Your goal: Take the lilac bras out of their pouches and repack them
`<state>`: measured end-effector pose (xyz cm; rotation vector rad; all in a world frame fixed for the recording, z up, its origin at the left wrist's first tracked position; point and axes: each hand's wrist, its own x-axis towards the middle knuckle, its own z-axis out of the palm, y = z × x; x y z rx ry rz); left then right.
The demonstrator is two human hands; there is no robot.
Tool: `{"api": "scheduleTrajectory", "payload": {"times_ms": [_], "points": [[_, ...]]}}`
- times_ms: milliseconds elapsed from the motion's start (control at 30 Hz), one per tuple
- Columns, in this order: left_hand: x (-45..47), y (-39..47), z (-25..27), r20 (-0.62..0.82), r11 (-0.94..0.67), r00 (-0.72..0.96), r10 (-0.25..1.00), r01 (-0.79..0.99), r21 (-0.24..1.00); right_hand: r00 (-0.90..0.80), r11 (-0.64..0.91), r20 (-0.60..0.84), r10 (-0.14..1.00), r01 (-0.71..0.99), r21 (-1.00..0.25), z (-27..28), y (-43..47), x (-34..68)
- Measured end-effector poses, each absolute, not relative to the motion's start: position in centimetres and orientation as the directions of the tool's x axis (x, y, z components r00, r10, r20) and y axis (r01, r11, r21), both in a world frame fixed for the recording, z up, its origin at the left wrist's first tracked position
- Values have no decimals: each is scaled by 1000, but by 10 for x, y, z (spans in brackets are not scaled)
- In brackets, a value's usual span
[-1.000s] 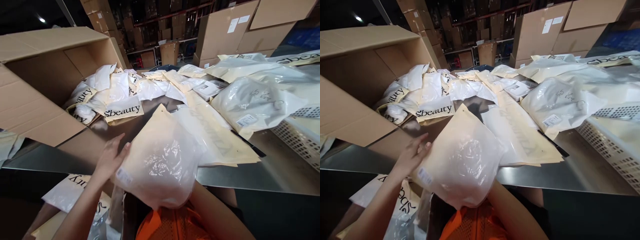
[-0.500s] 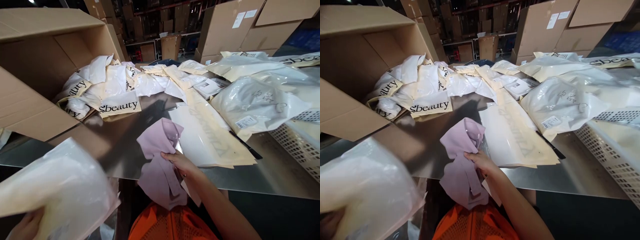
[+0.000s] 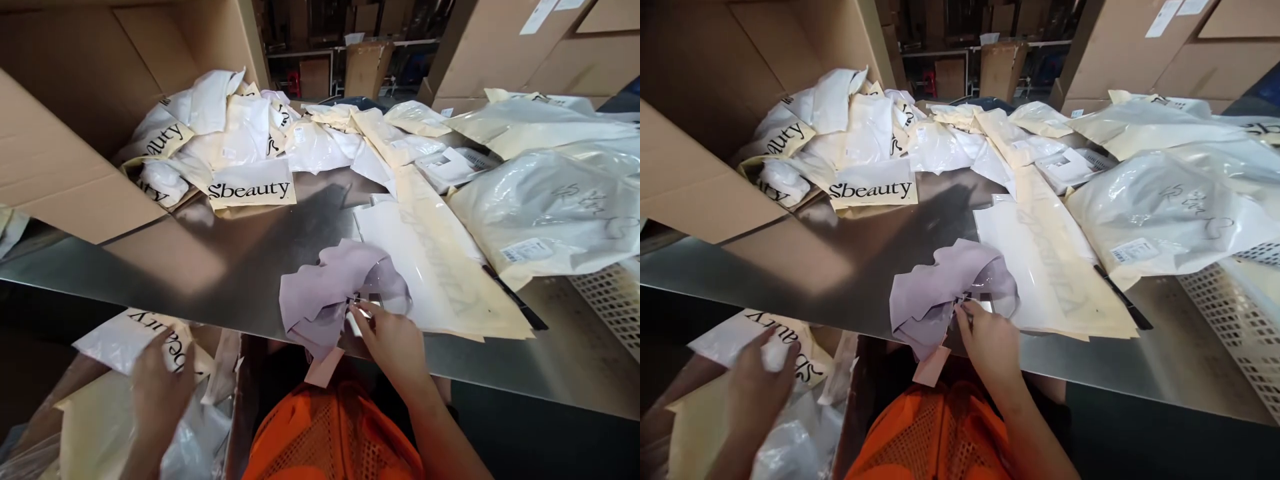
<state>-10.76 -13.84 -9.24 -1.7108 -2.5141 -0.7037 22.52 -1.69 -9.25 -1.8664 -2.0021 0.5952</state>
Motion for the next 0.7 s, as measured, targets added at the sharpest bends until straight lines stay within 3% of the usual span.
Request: {"api": "scheduleTrajectory", "payload": {"times_ms": [67,167,267,400,500,567,700], "points": [[-70,-116,-111,194,245,-364,911,856,456,-189,237,153,970,878,-415,-82,-15,224],[-13,-77,-132,67,124,-228,971,726,677,-478,554,279,833,709,-436,-78,8,214],[8,-47,-139,77,80,-228,971,608,790,-574,562,190,796,585,-585,-80,35,211],[-28,-26,-133,115,59,-263,958,571,819,-563,506,162,811,535,-677,-72,52,227],[-57,-21,-126,143,47,-238,961,647,761,-397,335,190,898,336,-880,-60,61,245],[-64,-20,-122,212,-2,-174,962,768,640,-208,166,139,968,121,-979,-55,71,258],[-48,-25,-117,333,8,-130,934,939,344,204,-11,-57,977,-222,-975,-57,97,287]]}}
